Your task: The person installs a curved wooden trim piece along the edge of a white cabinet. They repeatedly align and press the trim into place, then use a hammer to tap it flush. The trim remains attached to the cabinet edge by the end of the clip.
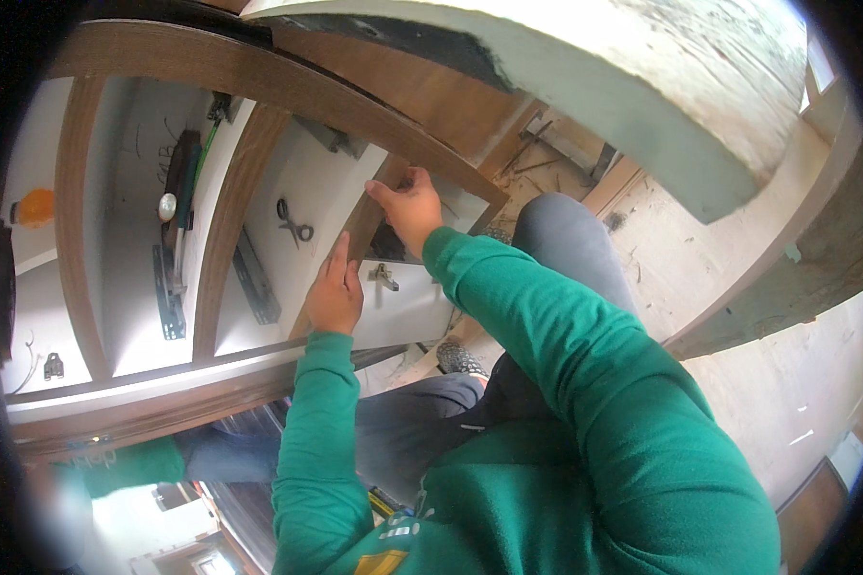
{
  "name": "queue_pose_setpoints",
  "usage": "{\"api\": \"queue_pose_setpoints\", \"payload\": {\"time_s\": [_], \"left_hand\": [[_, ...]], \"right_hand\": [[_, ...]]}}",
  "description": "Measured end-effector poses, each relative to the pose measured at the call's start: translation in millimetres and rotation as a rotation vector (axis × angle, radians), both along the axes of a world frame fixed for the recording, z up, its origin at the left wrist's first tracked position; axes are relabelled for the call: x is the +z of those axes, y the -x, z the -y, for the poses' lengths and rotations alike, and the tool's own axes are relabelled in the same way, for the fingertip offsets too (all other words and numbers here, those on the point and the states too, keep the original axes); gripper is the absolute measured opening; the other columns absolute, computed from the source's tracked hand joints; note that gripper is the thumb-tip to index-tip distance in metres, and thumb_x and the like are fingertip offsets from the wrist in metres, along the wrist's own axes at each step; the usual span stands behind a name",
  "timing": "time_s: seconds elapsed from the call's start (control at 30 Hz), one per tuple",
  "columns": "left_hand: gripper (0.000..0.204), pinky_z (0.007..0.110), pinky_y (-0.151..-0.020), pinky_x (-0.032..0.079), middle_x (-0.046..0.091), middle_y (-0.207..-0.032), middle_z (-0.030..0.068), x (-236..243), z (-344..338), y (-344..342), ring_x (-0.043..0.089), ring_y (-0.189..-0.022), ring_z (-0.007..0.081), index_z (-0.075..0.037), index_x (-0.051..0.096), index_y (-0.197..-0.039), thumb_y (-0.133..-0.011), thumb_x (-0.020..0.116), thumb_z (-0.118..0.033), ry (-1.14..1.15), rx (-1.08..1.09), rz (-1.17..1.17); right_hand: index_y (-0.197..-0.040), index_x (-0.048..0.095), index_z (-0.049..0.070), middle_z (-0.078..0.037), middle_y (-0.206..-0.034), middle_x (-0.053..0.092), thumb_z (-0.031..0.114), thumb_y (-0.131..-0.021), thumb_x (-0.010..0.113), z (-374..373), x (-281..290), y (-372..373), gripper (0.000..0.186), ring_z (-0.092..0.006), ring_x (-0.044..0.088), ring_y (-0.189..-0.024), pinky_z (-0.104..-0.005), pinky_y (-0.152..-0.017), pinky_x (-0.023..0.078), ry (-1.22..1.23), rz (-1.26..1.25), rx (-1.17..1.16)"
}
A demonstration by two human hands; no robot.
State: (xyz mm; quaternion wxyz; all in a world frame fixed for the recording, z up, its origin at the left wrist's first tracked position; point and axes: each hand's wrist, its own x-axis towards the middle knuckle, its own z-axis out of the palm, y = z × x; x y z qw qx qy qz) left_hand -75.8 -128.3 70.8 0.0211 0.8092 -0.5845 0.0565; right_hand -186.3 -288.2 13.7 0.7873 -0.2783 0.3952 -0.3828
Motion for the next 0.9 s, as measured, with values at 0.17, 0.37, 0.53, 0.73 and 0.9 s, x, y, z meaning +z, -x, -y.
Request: {"api": "queue_pose_setpoints", "payload": {"time_s": [0.17,0.37,0.53,0.73,0.9], "left_hand": [[0.059,0.046,-0.070,0.060,0.071,-0.108,0.0105,-9,1,-4,0.072,-0.085,0.0353,-0.026,0.048,-0.155,-0.098,0.061,-0.021,0.119,-0.117,0.129],[0.058,0.046,-0.070,0.060,0.071,-0.107,0.0109,-15,-1,-9,0.072,-0.086,0.0352,-0.026,0.049,-0.154,-0.098,0.062,-0.021,0.159,-0.126,0.133],[0.058,0.047,-0.070,0.059,0.071,-0.104,0.0113,-16,1,-7,0.072,-0.085,0.0355,-0.026,0.049,-0.154,-0.097,0.062,-0.021,0.159,-0.126,0.119],[0.059,0.047,-0.070,0.059,0.071,-0.104,0.0113,-16,1,-8,0.071,-0.084,0.0356,-0.026,0.048,-0.155,-0.098,0.062,-0.021,0.137,-0.106,0.101],[0.059,0.046,-0.072,0.060,0.071,-0.106,0.0109,-16,-1,-10,0.071,-0.087,0.0351,-0.025,0.047,-0.155,-0.098,0.062,-0.022,0.142,-0.106,0.093]], "right_hand": [[-0.139,0.046,-0.008,-0.011,-0.095,0.065,0.034,-0.080,0.088,3,4,0,0.084,-0.0171,0.064,-0.074,-0.0304,-0.063,0.055,0.000,-0.042,0.002],[-0.138,0.047,-0.009,-0.014,-0.098,0.067,0.034,-0.081,0.086,4,2,-5,0.081,-0.0198,0.068,-0.077,-0.0317,-0.063,0.056,0.014,-0.067,-0.006],[-0.137,0.046,-0.010,-0.015,-0.097,0.068,0.035,-0.082,0.085,5,-2,-6,0.081,-0.0194,0.068,-0.078,-0.0314,-0.065,0.056,0.013,-0.070,-0.001],[-0.136,0.047,-0.011,-0.014,-0.095,0.068,0.034,-0.083,0.085,6,-7,-11,0.079,-0.0188,0.067,-0.076,-0.0316,-0.068,0.055,0.058,-0.101,-0.028],[-0.137,0.047,-0.011,-0.014,-0.094,0.068,0.034,-0.083,0.086,6,-7,-9,0.080,-0.0189,0.067,-0.075,-0.0319,-0.068,0.055,0.061,-0.065,-0.011]]}}
